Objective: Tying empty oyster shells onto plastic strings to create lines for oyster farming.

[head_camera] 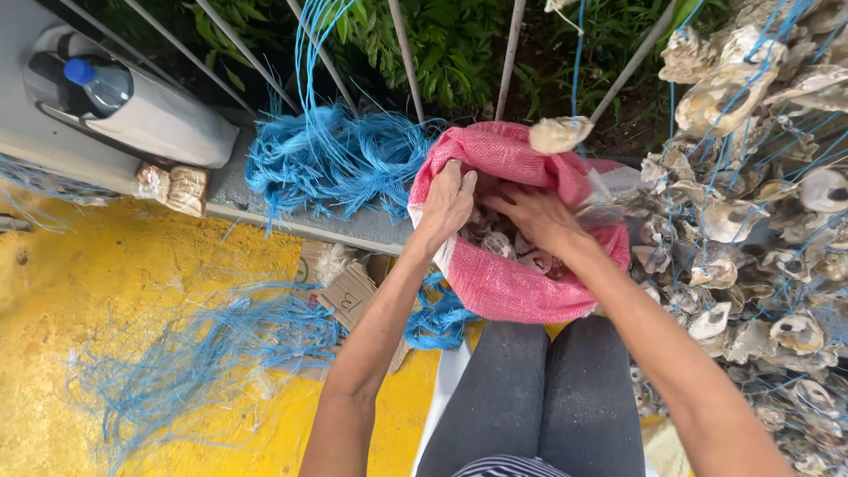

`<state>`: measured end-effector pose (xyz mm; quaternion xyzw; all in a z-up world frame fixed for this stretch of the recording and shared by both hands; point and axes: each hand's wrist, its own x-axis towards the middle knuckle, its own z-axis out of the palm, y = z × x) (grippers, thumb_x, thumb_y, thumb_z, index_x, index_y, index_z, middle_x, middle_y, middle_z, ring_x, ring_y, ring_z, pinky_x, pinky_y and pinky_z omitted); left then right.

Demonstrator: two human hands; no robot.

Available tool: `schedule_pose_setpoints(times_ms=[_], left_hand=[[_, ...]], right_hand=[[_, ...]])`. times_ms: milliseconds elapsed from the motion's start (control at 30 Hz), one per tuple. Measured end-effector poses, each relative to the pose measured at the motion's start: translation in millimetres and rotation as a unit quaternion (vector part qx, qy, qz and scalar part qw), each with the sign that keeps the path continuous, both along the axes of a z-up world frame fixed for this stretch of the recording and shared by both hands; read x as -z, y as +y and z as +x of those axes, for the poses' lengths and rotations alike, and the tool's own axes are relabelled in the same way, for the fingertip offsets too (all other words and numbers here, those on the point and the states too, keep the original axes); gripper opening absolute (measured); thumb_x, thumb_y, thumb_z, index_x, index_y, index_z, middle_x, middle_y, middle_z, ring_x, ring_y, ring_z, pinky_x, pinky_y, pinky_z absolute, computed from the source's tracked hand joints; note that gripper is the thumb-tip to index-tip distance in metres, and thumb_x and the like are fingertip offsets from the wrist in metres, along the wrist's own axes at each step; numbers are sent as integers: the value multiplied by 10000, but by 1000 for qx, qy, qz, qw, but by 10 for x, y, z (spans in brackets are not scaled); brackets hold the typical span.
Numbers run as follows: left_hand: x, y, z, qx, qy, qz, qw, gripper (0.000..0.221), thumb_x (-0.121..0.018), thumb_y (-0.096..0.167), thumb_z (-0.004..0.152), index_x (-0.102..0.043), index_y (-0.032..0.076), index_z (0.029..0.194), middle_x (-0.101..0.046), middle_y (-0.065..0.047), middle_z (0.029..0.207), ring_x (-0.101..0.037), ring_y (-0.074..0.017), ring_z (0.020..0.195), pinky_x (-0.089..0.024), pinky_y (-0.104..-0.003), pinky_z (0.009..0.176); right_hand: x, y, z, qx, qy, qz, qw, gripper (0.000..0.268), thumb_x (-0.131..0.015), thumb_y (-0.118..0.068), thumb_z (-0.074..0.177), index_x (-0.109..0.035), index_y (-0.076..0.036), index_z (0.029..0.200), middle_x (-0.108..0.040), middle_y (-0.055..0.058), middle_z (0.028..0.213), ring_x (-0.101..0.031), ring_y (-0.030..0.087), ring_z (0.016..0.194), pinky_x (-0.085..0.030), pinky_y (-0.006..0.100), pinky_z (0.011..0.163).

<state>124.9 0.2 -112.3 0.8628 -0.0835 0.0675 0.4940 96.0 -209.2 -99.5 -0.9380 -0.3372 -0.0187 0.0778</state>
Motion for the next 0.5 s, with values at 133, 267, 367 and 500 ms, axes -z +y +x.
schedule_pose_setpoints(times_ms=[133,267,367,500], left_hand=[[-64,-53,-60,0,22,-8,1000,273,-567,204,992,-516,-64,988,-634,-317,883,-638,-488,880,-477,-530,791],[-73,-95,-178,2,37,-11,999,267,-567,196,991,-506,-62,955,-630,-311,860,-648,-468,854,-483,-524,783],[-115,-91,-182,12,31,-19,999,249,-564,178,991,-503,-63,973,-630,-313,878,-649,-466,878,-487,-521,805],[-140,-151,-282,42,-2,-73,996,250,-552,126,968,-476,-70,1102,-642,-317,1012,-642,-471,1000,-487,-517,879]], right_hand=[[52,-392,-343,10,80,-60,995,521,-562,-58,851,-618,-238,1336,-479,55,1495,-691,279,972,-596,438,766],[238,-652,-495,11,91,-41,995,429,-583,-40,829,-663,-188,1225,-562,77,1450,-725,309,975,-617,438,774],[294,-679,-405,44,107,-29,993,442,-568,-8,843,-699,-193,1223,-691,94,1270,-733,310,1056,-616,436,875],[31,-351,-289,59,93,146,983,500,-504,110,851,-637,-64,1301,-702,209,1166,-711,357,1039,-606,453,897]])
